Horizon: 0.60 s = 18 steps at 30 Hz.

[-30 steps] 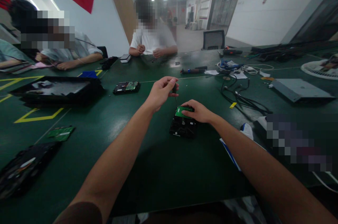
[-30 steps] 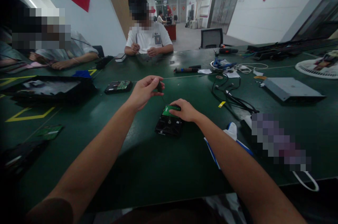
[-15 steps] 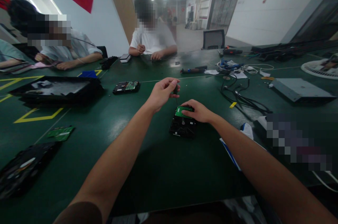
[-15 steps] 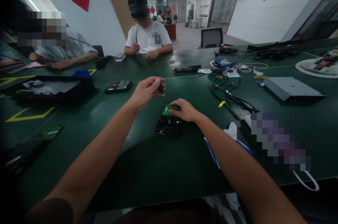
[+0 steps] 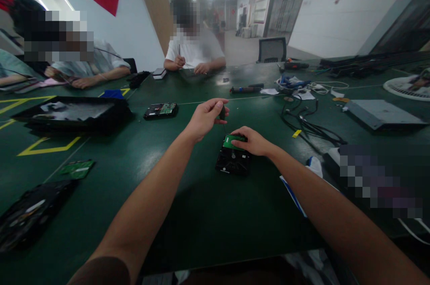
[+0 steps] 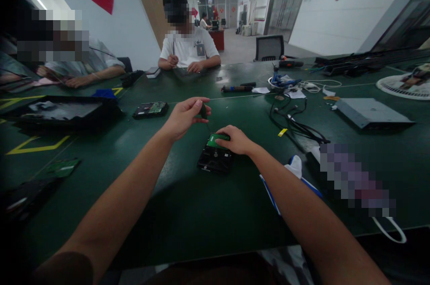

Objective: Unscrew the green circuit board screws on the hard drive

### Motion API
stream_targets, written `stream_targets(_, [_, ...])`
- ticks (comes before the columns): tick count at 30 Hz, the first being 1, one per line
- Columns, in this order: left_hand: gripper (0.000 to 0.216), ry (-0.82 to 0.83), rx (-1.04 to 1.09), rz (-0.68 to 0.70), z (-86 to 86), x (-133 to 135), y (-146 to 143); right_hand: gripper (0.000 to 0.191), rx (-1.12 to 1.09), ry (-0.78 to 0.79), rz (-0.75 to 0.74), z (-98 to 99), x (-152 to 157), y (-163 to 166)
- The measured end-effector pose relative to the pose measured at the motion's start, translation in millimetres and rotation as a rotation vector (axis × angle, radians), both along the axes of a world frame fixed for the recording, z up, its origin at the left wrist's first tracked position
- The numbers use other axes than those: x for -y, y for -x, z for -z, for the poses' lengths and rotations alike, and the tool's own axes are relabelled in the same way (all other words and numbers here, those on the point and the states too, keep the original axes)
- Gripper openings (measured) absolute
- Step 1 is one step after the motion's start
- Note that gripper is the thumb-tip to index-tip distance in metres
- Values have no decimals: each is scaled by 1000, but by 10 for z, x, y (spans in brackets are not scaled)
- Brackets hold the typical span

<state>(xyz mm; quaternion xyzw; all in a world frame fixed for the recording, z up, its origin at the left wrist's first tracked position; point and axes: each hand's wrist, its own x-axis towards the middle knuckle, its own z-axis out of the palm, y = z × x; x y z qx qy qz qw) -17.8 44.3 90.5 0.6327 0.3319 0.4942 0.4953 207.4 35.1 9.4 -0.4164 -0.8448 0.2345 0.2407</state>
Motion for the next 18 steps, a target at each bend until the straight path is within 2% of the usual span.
stream_targets(11, [36, -94, -74, -35, 66, -69, 16, 37, -6, 12, 10, -32, 22, 5])
stream_targets(18, [19, -135, -89, -98, 104, -99, -19, 37, -5, 19, 31, 2, 9, 10])
